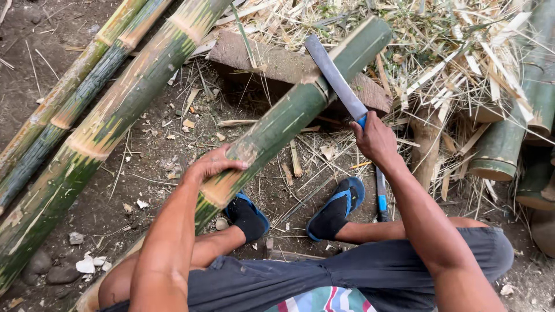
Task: The person sits on the ground and uses a machete to shave the outer layer of a bamboo pole resting on a wooden block. They repeatedly strike and scrape the bamboo surface, rotating the pole to work on different sides.
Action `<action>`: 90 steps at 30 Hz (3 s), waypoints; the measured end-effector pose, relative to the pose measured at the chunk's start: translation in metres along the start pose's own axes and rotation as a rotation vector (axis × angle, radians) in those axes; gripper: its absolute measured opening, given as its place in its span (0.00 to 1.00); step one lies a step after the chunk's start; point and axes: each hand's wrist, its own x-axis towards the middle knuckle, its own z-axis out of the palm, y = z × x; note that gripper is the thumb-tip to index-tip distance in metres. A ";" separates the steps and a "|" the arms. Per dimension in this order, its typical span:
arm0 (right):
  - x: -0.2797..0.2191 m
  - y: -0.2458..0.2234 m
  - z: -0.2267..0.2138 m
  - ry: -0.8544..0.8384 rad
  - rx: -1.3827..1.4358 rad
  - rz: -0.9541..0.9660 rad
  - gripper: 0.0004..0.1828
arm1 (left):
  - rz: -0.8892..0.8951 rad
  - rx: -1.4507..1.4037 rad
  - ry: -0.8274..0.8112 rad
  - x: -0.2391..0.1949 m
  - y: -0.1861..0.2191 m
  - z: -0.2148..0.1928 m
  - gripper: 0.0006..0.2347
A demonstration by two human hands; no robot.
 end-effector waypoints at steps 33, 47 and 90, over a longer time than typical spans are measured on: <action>0.028 0.085 -0.024 0.020 0.262 0.456 0.34 | -0.012 0.721 0.454 -0.038 0.067 0.072 0.55; -0.050 -0.009 0.002 -0.113 -0.044 -0.024 0.31 | 0.026 0.783 0.513 -0.026 0.036 0.092 0.56; -0.017 0.039 -0.024 -0.238 -0.081 0.208 0.34 | -0.010 0.878 0.517 -0.019 0.022 0.120 0.57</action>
